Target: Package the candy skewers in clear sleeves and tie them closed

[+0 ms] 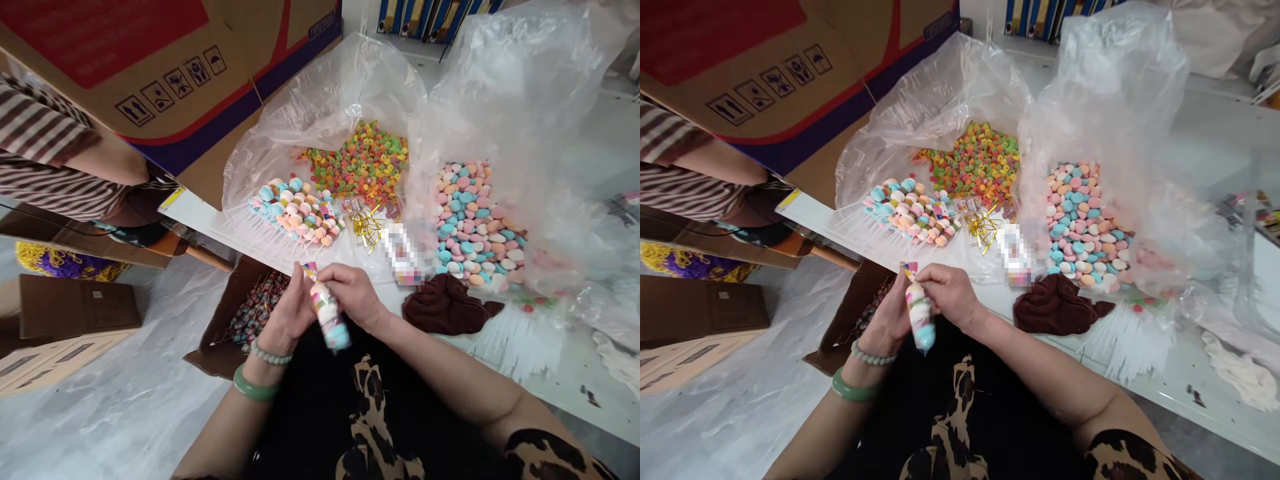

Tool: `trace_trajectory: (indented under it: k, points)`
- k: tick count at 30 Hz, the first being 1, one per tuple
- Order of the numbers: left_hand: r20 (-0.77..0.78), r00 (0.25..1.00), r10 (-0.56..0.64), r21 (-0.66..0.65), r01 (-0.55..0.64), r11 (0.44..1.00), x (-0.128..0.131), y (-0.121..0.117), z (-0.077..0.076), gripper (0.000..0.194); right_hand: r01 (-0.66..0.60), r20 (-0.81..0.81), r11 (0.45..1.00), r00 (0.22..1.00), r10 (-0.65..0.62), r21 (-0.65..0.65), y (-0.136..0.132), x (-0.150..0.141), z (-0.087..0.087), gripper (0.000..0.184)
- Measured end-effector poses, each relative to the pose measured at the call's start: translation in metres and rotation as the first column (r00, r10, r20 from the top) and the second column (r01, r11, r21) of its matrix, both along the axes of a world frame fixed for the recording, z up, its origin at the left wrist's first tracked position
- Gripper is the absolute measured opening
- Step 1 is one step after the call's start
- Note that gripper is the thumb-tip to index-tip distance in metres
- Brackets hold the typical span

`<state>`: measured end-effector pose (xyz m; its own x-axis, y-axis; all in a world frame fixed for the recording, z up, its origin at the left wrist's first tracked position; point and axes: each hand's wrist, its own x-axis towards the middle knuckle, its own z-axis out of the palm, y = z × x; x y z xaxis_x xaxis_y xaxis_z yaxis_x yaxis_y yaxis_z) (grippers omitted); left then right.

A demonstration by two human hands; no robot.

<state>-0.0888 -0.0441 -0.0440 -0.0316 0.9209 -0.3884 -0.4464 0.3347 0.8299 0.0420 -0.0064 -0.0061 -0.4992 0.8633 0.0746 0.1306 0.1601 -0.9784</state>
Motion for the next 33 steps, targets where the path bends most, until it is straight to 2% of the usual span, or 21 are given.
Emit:
trace_trajectory:
  k: [1,3,5,6,7,9,10,11,12,13,15,16,18,19,21,23,24,26,28,30,33]
  points:
    - [0.057,0.983,-0.175,-0.029,0.177,0.984,-0.006,0.0,-0.002,0.059,-0.013,0.032,0.998,0.999,0.011,0.058,-0.001,0.004,-0.004,0.02]
    - [0.058,0.893,-0.446,-0.034,0.448,0.893,-0.016,-0.003,-0.001,0.067,-0.046,0.112,0.991,0.993,0.032,0.127,-0.002,0.013,-0.012,0.018]
    - [-0.153,0.834,-0.531,-0.003,0.536,0.844,-0.025,-0.008,0.004,0.06,-0.039,0.138,0.999,0.99,0.035,0.028,-0.001,0.02,-0.019,0.018]
    - [-0.341,0.799,-0.495,0.034,0.537,0.843,-0.028,-0.009,0.009,0.053,-0.046,0.114,0.993,0.992,0.058,-0.11,0.0,0.022,-0.022,0.018]
    - [-0.541,0.73,-0.418,0.083,0.541,0.837,-0.03,-0.011,0.014,0.045,-0.086,0.052,0.951,0.993,0.106,-0.295,0.003,0.024,-0.025,0.019]
    - [-0.852,0.478,-0.214,0.143,0.605,0.783,-0.033,-0.014,0.026,0.036,-0.261,-0.14,0.738,0.965,0.223,-0.623,0.007,0.027,-0.03,0.024]
    - [-0.936,0.331,-0.123,0.132,0.651,0.748,-0.034,-0.016,0.03,0.035,-0.348,-0.222,0.62,0.936,0.273,-0.703,0.008,0.027,-0.031,0.028]
    - [-0.98,0.192,-0.056,0.094,0.69,0.718,-0.034,-0.019,0.034,0.035,-0.399,-0.258,0.545,0.912,0.319,-0.737,0.008,0.026,-0.032,0.03]
    - [-0.997,0.069,-0.024,0.033,0.718,0.695,-0.035,-0.022,0.036,0.035,-0.405,-0.224,0.533,0.9,0.373,-0.743,0.007,0.025,-0.031,0.03]
    - [-0.999,-0.034,-0.019,-0.038,0.728,0.685,-0.036,-0.026,0.037,0.034,-0.378,-0.108,0.589,0.891,0.441,-0.714,0.005,0.022,-0.03,0.028]
    - [-0.981,-0.163,-0.101,-0.188,0.704,0.685,-0.041,-0.036,0.034,0.03,-0.329,0.248,0.765,0.811,0.529,-0.554,0.0,0.014,-0.023,0.021]
    - [-0.965,-0.191,-0.178,-0.261,0.67,0.695,-0.045,-0.042,0.031,0.028,-0.336,0.414,0.831,0.745,0.523,-0.444,-0.002,0.009,-0.018,0.019]
    - [-0.914,-0.198,-0.355,-0.403,0.561,0.723,-0.056,-0.052,0.024,0.03,-0.379,0.644,0.899,0.636,0.424,-0.218,0.002,0.001,-0.01,0.019]
    - [-0.879,-0.207,-0.429,-0.473,0.483,0.737,-0.062,-0.056,0.02,0.032,-0.379,0.714,0.92,0.616,0.334,-0.102,0.009,-0.002,-0.006,0.02]
    - [-0.811,-0.298,-0.504,-0.581,0.301,0.756,-0.074,-0.062,0.015,0.031,-0.289,0.807,0.94,0.59,0.026,0.181,0.032,-0.006,-0.003,0.027]
    - [-0.77,-0.393,-0.503,-0.6,0.177,0.78,-0.082,-0.063,0.012,0.031,-0.117,0.799,0.887,0.499,-0.337,0.447,0.062,-0.008,-0.007,0.035]
    - [-0.775,-0.399,-0.491,-0.587,0.164,0.793,-0.084,-0.062,0.012,0.031,-0.064,0.764,0.836,0.449,-0.463,0.545,0.078,-0.009,-0.01,0.038]
    - [-0.836,-0.285,-0.47,-0.534,0.22,0.816,-0.083,-0.055,0.011,0.031,-0.052,0.707,0.753,0.39,-0.589,0.656,0.106,-0.012,-0.02,0.041]
    - [-0.891,-0.055,-0.451,-0.445,0.312,0.84,-0.077,-0.045,0.011,0.03,-0.11,0.677,0.699,0.39,-0.624,0.707,0.126,-0.014,-0.03,0.038]
    - [-0.876,0.222,-0.428,-0.322,0.392,0.862,-0.068,-0.032,0.009,0.029,-0.169,0.661,0.662,0.421,-0.622,0.73,0.139,-0.012,-0.037,0.032]
    - [-0.642,0.643,-0.417,-0.176,0.405,0.897,-0.052,-0.011,0.007,0.038,-0.157,0.584,0.598,0.507,-0.634,0.786,0.14,-0.001,-0.036,0.029]
